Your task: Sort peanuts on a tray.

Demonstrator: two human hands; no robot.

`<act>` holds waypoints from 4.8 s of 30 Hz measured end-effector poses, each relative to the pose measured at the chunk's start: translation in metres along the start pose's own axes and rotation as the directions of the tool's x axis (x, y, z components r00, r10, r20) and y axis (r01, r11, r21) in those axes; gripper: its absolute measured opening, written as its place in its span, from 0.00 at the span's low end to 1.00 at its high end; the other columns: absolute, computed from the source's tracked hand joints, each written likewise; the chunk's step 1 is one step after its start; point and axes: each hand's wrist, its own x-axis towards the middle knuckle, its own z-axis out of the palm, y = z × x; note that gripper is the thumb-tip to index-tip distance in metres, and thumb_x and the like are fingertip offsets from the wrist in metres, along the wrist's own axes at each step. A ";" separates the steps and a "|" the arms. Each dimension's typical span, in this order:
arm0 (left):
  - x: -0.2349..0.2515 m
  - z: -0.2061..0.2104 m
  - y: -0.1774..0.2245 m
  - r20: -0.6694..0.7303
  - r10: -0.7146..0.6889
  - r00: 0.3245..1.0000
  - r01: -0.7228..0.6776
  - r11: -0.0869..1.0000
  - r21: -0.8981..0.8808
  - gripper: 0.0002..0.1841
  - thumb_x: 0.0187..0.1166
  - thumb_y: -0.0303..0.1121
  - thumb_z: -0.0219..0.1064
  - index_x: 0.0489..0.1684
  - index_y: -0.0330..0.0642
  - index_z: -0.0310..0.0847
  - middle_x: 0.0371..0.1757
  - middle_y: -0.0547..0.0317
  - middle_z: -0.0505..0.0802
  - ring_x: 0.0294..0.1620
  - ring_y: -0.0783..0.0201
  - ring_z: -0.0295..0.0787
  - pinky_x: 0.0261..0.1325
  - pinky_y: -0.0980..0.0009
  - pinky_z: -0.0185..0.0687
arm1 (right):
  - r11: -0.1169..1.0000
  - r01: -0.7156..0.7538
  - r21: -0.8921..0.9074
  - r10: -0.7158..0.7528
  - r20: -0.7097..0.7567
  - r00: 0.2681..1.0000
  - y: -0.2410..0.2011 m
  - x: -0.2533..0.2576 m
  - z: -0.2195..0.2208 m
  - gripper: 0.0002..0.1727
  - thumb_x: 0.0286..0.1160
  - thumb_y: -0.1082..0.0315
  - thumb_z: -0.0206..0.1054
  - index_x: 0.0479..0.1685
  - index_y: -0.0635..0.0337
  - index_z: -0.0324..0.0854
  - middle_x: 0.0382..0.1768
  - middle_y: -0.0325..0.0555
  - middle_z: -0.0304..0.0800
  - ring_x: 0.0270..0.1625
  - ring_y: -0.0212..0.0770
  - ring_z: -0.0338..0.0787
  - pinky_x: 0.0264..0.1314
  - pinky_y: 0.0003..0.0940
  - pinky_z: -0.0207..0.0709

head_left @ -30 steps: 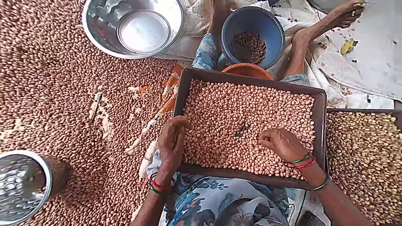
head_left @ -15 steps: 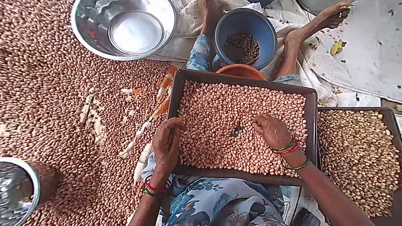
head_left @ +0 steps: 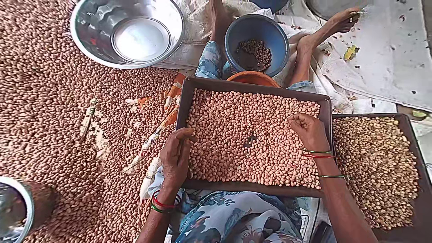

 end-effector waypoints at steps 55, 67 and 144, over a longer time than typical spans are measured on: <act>-0.005 -0.004 0.000 -0.065 -0.048 0.997 0.036 0.984 -0.175 0.15 0.86 0.25 0.49 0.58 0.28 0.79 0.52 0.65 0.91 0.45 0.80 0.87 0.53 0.78 0.85 | 0.858 0.459 0.232 -0.483 0.667 0.567 -0.097 -0.065 0.097 0.19 0.76 0.69 0.66 0.66 0.61 0.87 0.73 0.62 0.83 0.86 0.64 0.68 0.79 0.73 0.52; -0.003 0.000 -0.001 -0.050 -0.043 0.998 0.032 0.977 -0.209 0.13 0.86 0.24 0.50 0.57 0.33 0.80 0.53 0.69 0.90 0.47 0.81 0.87 0.54 0.79 0.85 | 0.965 0.035 -0.260 0.020 0.207 0.978 -0.034 -0.014 0.041 0.13 0.83 0.64 0.69 0.47 0.68 0.91 0.44 0.67 0.91 0.50 0.68 0.91 0.52 0.65 0.79; -0.002 0.001 -0.001 -0.008 -0.011 1.000 0.010 0.998 -0.067 0.13 0.86 0.26 0.53 0.56 0.30 0.81 0.54 0.59 0.91 0.46 0.76 0.89 0.53 0.76 0.87 | 0.835 0.474 -0.281 -0.425 0.218 0.878 0.003 -0.014 0.060 0.05 0.70 0.78 0.71 0.36 0.76 0.84 0.32 0.70 0.86 0.38 0.70 0.90 0.43 0.62 0.79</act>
